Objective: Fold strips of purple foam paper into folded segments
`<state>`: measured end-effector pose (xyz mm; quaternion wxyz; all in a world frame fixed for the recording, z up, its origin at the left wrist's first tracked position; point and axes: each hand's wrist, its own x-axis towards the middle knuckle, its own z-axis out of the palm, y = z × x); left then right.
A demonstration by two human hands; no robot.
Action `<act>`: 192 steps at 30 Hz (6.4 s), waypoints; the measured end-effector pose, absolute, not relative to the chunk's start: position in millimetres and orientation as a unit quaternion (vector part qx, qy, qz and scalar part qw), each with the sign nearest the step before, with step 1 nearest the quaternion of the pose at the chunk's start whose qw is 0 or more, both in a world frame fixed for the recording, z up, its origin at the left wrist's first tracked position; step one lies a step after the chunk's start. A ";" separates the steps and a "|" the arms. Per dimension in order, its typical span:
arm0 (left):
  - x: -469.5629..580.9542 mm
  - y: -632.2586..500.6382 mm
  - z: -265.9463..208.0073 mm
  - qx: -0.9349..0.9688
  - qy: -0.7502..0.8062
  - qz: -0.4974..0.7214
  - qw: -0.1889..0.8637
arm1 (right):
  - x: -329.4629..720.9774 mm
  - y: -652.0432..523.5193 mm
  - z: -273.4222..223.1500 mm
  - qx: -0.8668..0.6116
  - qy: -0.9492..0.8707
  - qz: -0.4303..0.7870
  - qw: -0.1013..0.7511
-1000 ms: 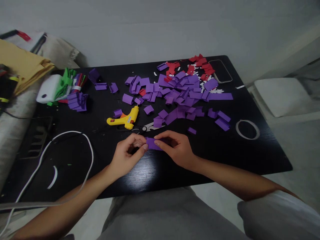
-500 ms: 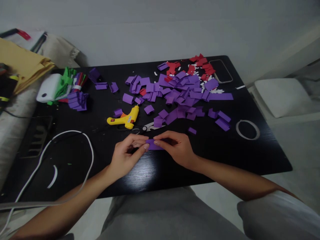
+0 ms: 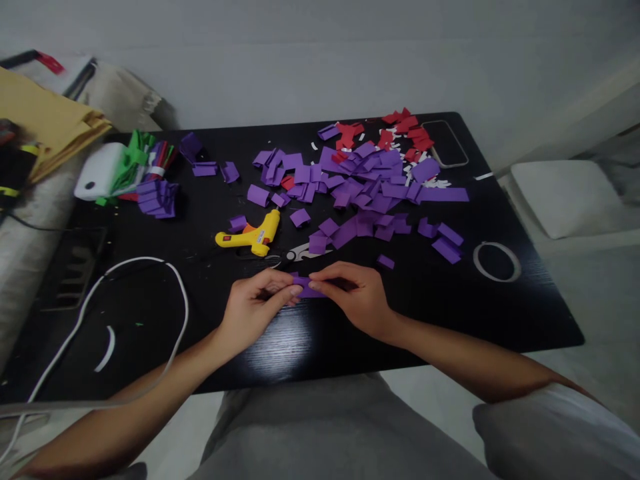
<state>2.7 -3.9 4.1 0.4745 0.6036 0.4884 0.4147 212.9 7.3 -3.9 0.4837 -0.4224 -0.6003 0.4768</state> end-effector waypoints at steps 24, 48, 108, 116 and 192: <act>3.3 -3.5 6.0 0.618 0.501 0.395 0.459 | 212.3 6.5 -4.9 -0.432 -0.583 0.504 0.469; 3.6 -4.0 3.4 0.622 0.507 0.402 0.440 | 210.2 7.2 -6.4 -0.449 -0.521 0.592 0.421; -6.6 -2.7 3.0 0.755 0.410 0.379 0.343 | 216.0 8.5 -3.0 -0.397 -0.590 0.587 0.387; -2.2 -2.1 2.6 0.761 0.401 0.373 0.349 | 213.2 5.9 -5.1 -0.389 -0.596 0.593 0.376; -11.4 7.1 0.8 0.745 0.389 0.323 0.436 | 211.7 9.8 -6.3 -0.403 -0.604 0.605 0.327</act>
